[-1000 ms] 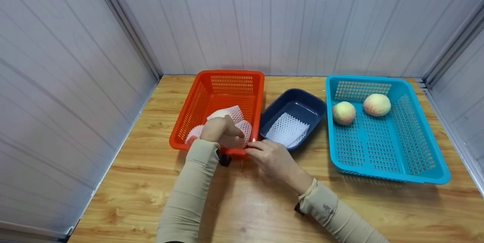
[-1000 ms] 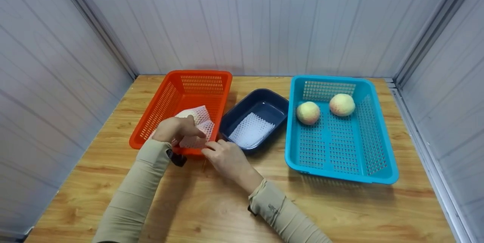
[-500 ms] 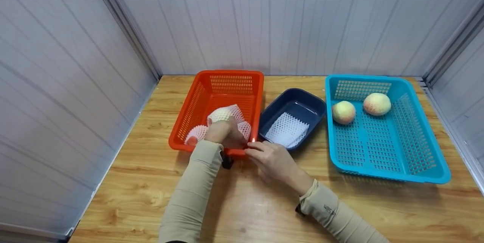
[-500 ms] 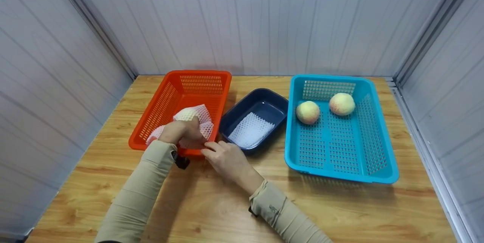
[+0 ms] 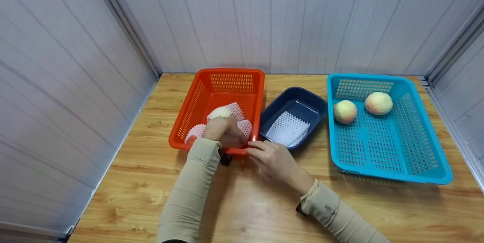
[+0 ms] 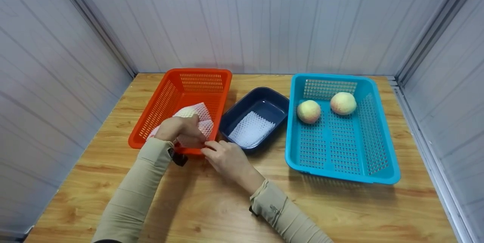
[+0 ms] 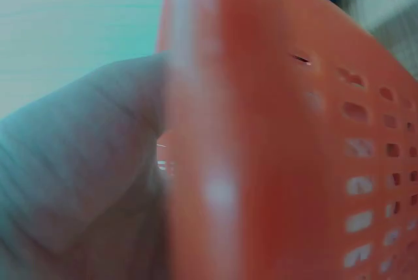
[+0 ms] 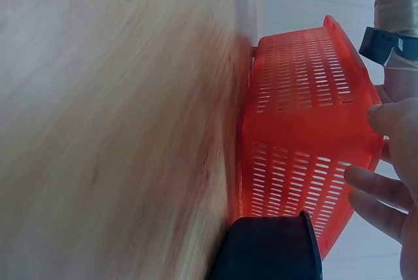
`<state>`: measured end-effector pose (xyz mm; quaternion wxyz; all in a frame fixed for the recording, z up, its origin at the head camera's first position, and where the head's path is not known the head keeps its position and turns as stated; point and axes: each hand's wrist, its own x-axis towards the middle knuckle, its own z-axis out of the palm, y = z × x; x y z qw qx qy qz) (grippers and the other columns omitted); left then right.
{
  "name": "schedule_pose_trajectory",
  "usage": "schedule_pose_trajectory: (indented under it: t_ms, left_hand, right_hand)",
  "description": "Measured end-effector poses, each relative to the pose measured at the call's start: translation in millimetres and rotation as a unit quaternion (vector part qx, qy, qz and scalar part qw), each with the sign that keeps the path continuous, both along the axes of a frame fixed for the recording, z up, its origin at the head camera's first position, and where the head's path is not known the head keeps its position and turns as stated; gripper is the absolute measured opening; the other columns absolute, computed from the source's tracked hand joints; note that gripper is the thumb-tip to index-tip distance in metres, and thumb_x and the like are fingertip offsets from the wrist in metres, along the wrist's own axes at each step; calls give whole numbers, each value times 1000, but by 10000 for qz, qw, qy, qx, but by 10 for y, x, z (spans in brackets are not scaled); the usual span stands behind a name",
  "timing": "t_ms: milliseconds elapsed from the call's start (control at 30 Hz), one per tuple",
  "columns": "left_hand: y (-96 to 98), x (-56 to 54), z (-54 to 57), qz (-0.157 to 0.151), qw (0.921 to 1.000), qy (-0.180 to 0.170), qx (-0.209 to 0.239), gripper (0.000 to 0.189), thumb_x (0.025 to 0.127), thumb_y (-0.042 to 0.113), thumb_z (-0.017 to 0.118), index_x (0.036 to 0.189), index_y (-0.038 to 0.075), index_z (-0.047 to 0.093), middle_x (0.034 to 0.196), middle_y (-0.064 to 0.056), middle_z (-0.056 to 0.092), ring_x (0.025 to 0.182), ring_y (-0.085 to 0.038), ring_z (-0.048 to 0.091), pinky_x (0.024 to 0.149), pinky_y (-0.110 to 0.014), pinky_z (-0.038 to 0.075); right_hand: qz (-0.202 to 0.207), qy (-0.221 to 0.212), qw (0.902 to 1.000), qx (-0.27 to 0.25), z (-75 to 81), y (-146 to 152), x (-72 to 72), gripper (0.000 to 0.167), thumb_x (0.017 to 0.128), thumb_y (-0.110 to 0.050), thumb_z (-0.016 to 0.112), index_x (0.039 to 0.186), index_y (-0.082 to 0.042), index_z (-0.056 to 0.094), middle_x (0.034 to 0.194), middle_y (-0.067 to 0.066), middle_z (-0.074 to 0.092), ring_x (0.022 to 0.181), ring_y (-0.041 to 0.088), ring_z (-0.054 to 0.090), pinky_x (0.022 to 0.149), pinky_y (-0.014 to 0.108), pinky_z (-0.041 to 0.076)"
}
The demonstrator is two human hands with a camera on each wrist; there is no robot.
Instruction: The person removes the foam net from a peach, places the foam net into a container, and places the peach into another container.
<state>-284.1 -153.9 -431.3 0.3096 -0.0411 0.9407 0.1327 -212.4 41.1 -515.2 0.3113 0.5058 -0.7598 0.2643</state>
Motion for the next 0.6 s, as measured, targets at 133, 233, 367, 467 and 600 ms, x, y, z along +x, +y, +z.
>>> schedule_pose_trajectory:
  t_ms: [133,233,367,467,600]
  left_hand:
    - [12,11,88,134,9998,-126,17,89,71,43,76,145,11,37,135,-12,47,117,-28,45,86,-54,46]
    - [14,22,115,31,9999,16,-95,80,70,45,77,136,9,49,125,-10,55,109,-27,51,83,-50,49]
    - [24,38,146,-124,9994,263,-164,60,68,44,79,112,6,64,104,-8,63,89,-23,57,76,-43,52]
    - [41,65,185,114,9996,243,-40,75,69,42,81,131,9,56,116,-9,60,98,-25,54,88,-45,48]
    - [66,111,255,446,9989,120,78,100,71,42,80,153,18,28,138,-12,46,113,-30,45,100,-51,39]
  right_hand:
    - [-19,19,10000,-31,2,5,5,18,85,-9,71,103,-7,74,107,9,69,84,23,67,71,34,55]
    - [-28,18,10000,-4,-9,7,5,19,85,-9,71,103,-8,74,108,9,69,85,23,67,71,34,55]
    - [-16,23,10000,27,-12,6,1,21,83,-9,73,104,-8,73,109,10,69,86,23,67,71,34,55]
    - [-23,4,10000,62,-3,8,12,23,82,-10,75,105,-8,73,109,11,69,85,24,67,71,35,55]
    - [-105,-57,9997,226,10,14,36,24,83,-13,74,106,-8,71,110,11,68,86,25,66,71,36,55]
